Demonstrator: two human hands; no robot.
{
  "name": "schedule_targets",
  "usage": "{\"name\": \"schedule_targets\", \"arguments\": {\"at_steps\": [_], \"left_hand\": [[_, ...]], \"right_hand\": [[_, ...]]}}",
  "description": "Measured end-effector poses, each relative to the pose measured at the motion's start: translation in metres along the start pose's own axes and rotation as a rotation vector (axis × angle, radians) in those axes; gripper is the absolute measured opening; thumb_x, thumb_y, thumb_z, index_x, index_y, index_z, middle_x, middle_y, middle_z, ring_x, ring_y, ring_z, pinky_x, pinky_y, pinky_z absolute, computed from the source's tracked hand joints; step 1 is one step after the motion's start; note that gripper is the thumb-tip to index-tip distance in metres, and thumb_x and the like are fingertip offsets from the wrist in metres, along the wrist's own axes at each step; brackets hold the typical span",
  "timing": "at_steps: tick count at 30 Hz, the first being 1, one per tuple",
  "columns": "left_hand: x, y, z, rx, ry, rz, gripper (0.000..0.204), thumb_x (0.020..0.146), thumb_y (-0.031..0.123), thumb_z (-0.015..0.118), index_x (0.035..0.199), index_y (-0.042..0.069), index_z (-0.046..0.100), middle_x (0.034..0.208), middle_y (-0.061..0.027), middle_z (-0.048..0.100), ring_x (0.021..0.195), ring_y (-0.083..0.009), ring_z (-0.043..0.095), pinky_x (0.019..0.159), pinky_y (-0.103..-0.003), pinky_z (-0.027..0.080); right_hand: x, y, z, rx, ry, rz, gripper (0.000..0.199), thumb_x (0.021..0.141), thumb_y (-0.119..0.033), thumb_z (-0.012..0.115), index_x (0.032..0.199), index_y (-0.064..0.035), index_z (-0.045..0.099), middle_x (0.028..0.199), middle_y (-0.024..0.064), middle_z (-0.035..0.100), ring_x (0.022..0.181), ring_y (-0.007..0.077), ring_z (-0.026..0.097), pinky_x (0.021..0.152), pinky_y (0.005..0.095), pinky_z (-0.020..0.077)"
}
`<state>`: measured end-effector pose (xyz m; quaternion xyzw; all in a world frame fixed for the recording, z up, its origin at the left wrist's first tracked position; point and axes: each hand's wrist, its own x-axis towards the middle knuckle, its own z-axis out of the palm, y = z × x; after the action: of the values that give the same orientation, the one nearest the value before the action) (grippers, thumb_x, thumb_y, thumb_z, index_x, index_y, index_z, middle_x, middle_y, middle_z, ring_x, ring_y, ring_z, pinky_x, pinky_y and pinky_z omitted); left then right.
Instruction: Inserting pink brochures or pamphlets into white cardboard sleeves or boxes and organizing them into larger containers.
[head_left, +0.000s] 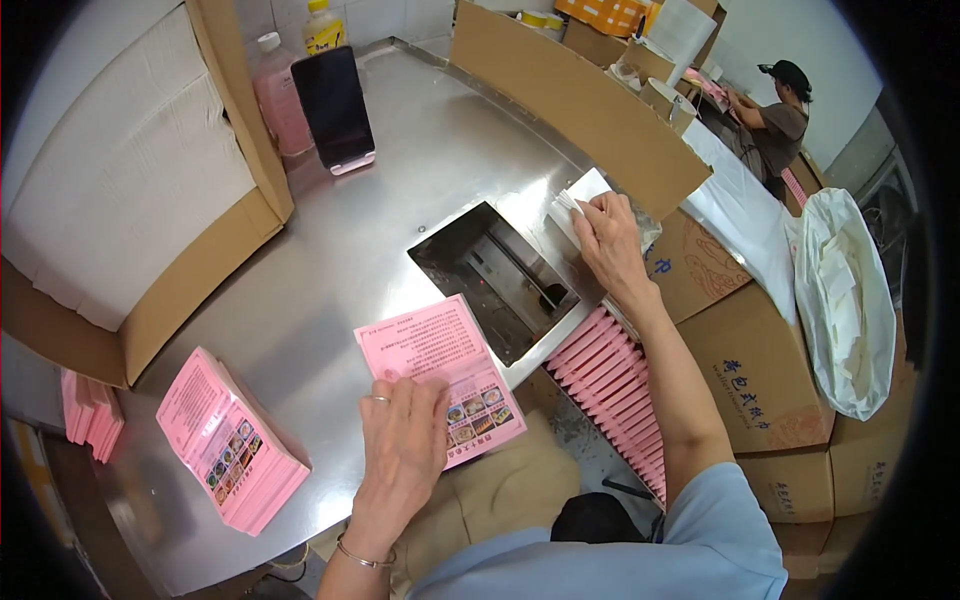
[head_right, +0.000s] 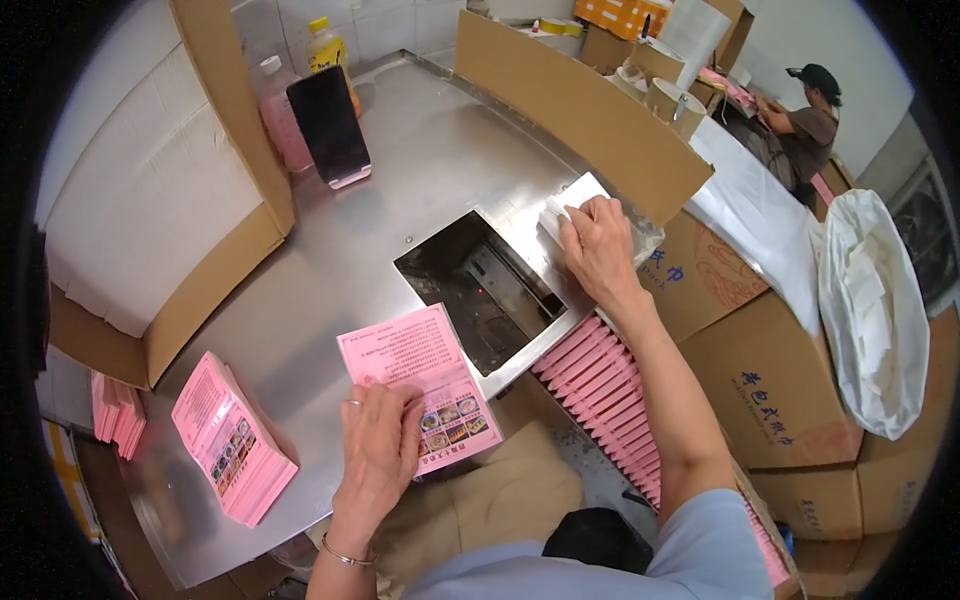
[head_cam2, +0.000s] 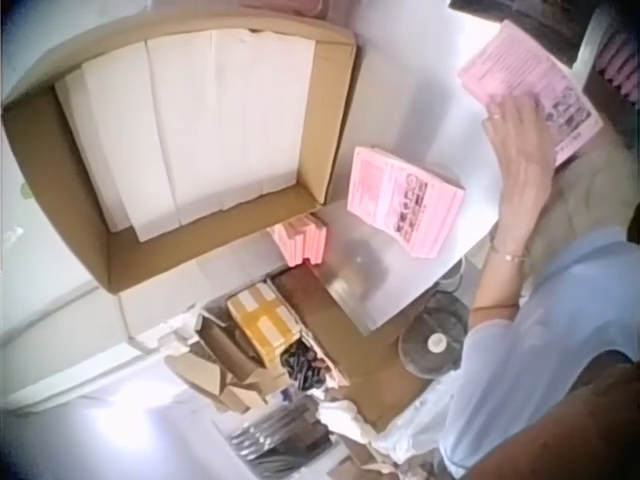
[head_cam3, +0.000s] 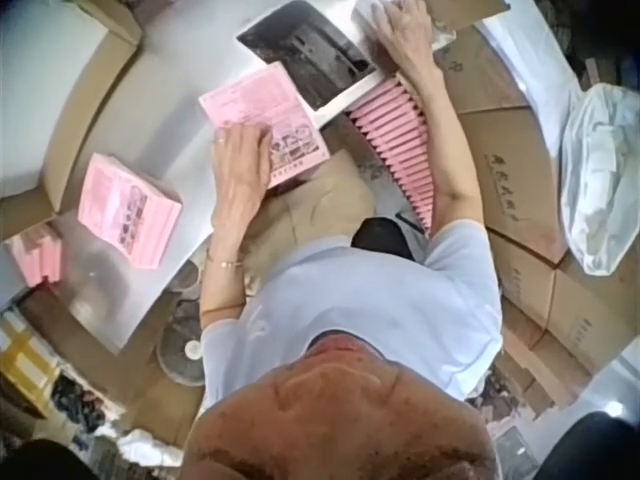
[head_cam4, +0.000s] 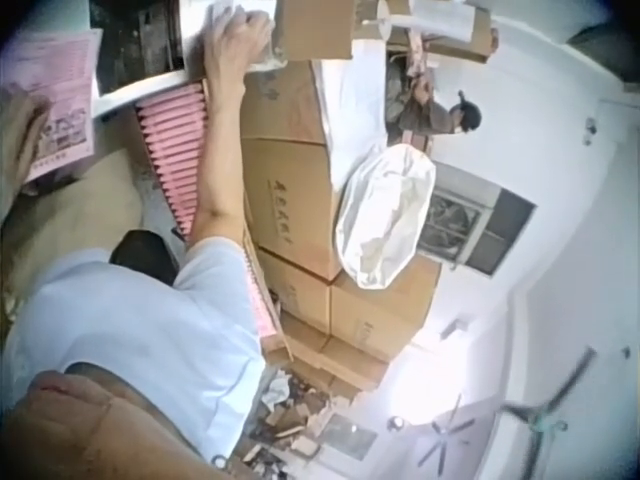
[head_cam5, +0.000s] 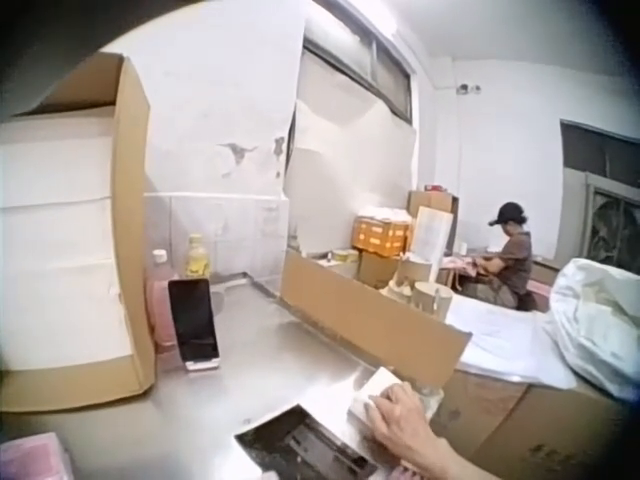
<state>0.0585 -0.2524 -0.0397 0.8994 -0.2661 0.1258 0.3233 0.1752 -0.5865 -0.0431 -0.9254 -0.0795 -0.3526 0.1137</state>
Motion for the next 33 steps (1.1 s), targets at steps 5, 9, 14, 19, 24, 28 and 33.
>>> {"name": "schedule_targets", "arguments": {"at_steps": [5,9,14,19,24,28,33], "left_hand": [[0.001,0.001,-0.001,-0.029,0.000,-0.013,0.032,0.085,0.000,0.068,0.116,0.003,0.060,0.098,-0.0142,0.057,0.094,-0.0328,0.053,0.078,-0.042,0.040],[-0.005,-0.003,0.001,-0.019,-0.066,0.058,0.045,0.080,0.011,0.072,0.122,0.001,0.059,0.122,-0.0193,0.056,0.112,-0.0378,0.052,0.088,-0.044,0.042],[-0.014,-0.006,-0.018,0.179,-0.108,-0.074,0.072,0.074,0.032,0.074,0.134,0.000,0.052,0.145,-0.0257,0.042,0.130,-0.0461,0.042,0.097,-0.056,0.038],[0.005,0.009,0.005,0.245,0.052,-0.201,0.088,0.069,0.036,0.077,0.142,0.000,0.043,0.159,-0.0294,0.021,0.144,-0.0542,0.022,0.108,-0.066,0.024],[-0.003,-0.004,-0.011,0.357,-0.077,-0.183,0.079,0.069,0.041,0.079,0.136,0.008,0.054,0.147,-0.0269,0.040,0.137,-0.0530,0.031,0.104,-0.062,0.028],[-0.004,0.012,-0.007,0.435,-0.014,-0.237,0.061,0.076,0.047,0.075,0.127,0.016,0.063,0.133,-0.0185,0.048,0.110,-0.0383,0.046,0.091,-0.050,0.033],[0.005,0.005,-0.012,0.412,-0.004,-0.117,0.065,0.074,0.048,0.078,0.122,0.007,0.063,0.125,-0.0167,0.052,0.104,-0.0343,0.044,0.088,-0.047,0.032]], "right_hand": [[-0.005,0.002,0.002,0.081,0.078,0.005,0.033,0.080,0.001,0.065,0.112,-0.0009,0.070,0.098,0.0155,0.062,0.090,0.0330,0.058,0.081,0.0434,0.0486],[-0.005,-0.041,-0.001,0.134,0.148,-0.186,0.050,0.074,0.007,0.061,0.123,0.0000,0.063,0.113,0.0207,0.066,0.099,0.0411,0.063,0.087,0.0439,0.0511],[-0.089,-0.183,-0.049,0.516,-0.169,-0.739,0.039,0.079,-0.021,0.063,0.111,0.0007,0.063,0.106,0.0189,0.059,0.112,0.0391,0.061,0.108,0.0715,0.0343],[-0.019,-0.194,0.006,0.348,-0.493,-0.413,0.013,0.079,-0.014,0.063,0.091,-0.0091,0.067,0.087,0.0099,0.066,0.092,0.0306,0.067,0.110,0.0636,0.0335],[-0.043,-0.154,-0.010,0.443,-0.173,-0.408,0.026,0.073,-0.008,0.067,0.099,-0.0076,0.065,0.094,0.0117,0.065,0.094,0.0352,0.065,0.084,0.0472,0.0537],[-0.006,-0.039,-0.010,-0.378,0.080,-0.065,0.031,0.082,-0.020,0.071,0.107,-0.0043,0.063,0.097,0.0112,0.059,0.098,0.0282,0.055,0.084,0.0466,0.0402],[-0.012,-0.014,0.004,-0.172,-0.006,0.017,0.011,0.087,-0.014,0.068,0.089,-0.0028,0.068,0.091,0.0110,0.057,0.093,0.0288,0.055,0.080,0.0440,0.0430]]}}
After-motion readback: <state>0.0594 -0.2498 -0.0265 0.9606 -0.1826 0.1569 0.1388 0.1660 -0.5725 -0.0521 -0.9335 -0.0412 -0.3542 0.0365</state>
